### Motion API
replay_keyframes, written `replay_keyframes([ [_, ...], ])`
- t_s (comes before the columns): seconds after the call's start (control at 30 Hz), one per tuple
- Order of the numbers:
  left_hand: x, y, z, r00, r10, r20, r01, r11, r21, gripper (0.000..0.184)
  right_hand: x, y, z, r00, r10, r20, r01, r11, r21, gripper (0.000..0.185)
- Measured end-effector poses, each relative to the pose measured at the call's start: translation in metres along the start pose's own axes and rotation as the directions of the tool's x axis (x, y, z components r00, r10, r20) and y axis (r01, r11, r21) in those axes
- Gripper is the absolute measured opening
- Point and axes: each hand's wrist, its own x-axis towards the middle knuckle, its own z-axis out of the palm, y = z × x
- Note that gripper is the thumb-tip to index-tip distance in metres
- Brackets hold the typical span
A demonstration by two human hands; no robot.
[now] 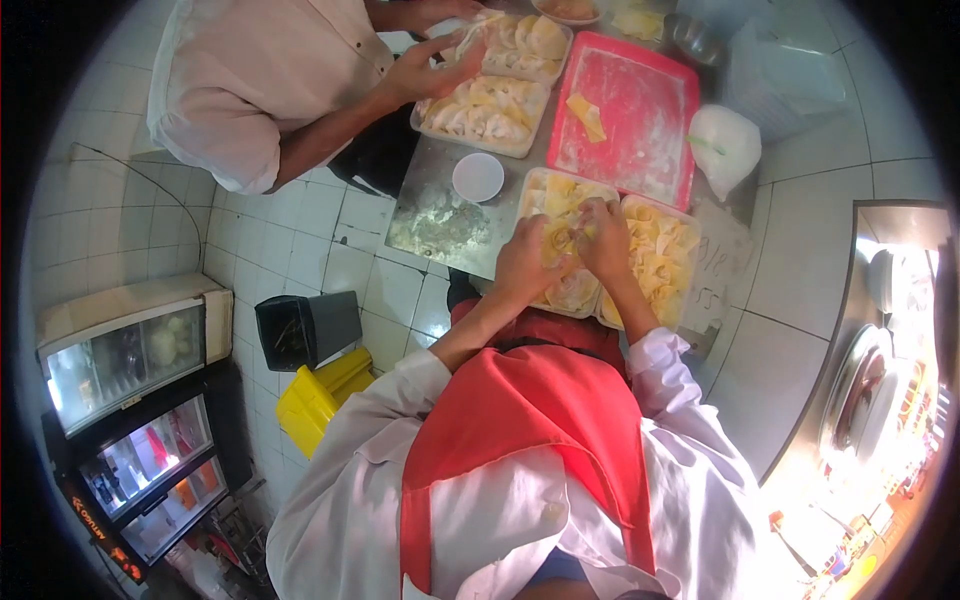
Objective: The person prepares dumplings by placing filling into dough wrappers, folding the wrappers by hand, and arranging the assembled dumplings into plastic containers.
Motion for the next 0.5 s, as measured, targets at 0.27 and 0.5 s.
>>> replay_keyframes([
  [0.27,0.011,-0.006,0.006,0.977,-0.076,0.200,0.035,0.979,0.201,0.057,0.041,0.012,-0.017,0.979,-0.082,0.187,0.036,0.971,0.237,0.045],
  [0.5,0.006,-0.027,-0.026,1.000,-0.006,-0.027,0.004,0.998,-0.058,0.047,0.174,0.091,0.020,0.976,0.131,-0.172,-0.163,0.968,-0.188,0.054],
])
